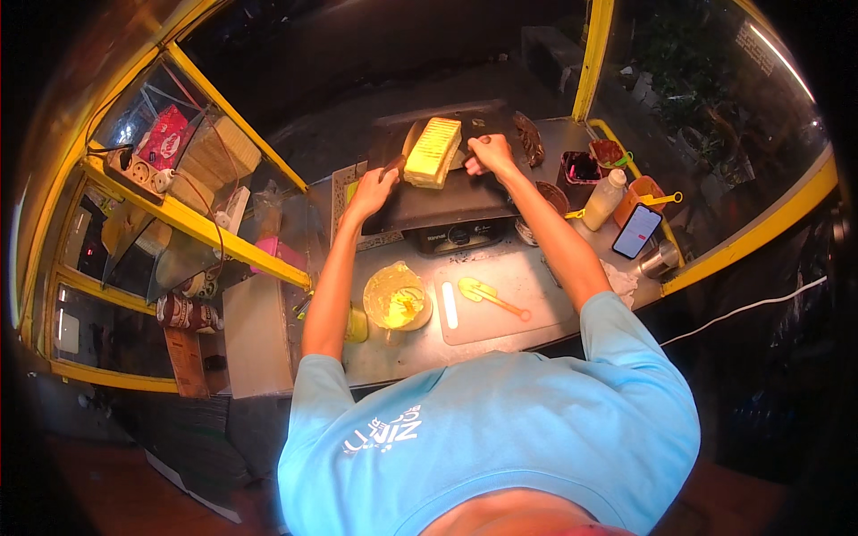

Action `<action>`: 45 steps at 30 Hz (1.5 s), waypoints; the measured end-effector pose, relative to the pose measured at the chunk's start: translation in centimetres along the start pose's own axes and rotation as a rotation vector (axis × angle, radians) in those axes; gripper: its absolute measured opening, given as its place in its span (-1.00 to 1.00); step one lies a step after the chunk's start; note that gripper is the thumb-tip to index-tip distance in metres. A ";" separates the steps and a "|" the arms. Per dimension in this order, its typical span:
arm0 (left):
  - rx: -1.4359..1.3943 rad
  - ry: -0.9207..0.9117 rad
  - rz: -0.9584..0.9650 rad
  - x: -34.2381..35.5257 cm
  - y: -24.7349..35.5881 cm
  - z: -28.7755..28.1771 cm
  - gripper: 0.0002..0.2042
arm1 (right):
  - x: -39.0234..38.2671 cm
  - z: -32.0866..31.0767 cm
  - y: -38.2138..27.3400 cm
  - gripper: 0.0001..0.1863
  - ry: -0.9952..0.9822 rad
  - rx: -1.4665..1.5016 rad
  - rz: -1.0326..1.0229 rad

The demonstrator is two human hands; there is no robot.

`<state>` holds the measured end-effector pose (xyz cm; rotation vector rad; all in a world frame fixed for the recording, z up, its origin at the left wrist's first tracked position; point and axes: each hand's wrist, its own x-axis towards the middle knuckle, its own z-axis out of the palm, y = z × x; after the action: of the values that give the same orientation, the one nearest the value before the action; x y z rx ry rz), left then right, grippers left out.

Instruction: The person handles a wrapped item and a lighter by hand, then toasts bread on a griddle, flipping and turning the bread slices using spatulas.

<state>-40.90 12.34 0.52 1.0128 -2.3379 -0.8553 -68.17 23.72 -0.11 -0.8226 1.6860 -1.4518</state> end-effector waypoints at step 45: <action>-0.819 0.204 -0.360 -25.2 6.4 -3.0 -0.57 | 0.0 -1.1 -8.4 -0.85 0.172 0.142 -0.475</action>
<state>-26.30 33.91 3.19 1.0690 -1.4101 -1.5752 -69.17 23.00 8.25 -1.0942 1.5490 -1.9876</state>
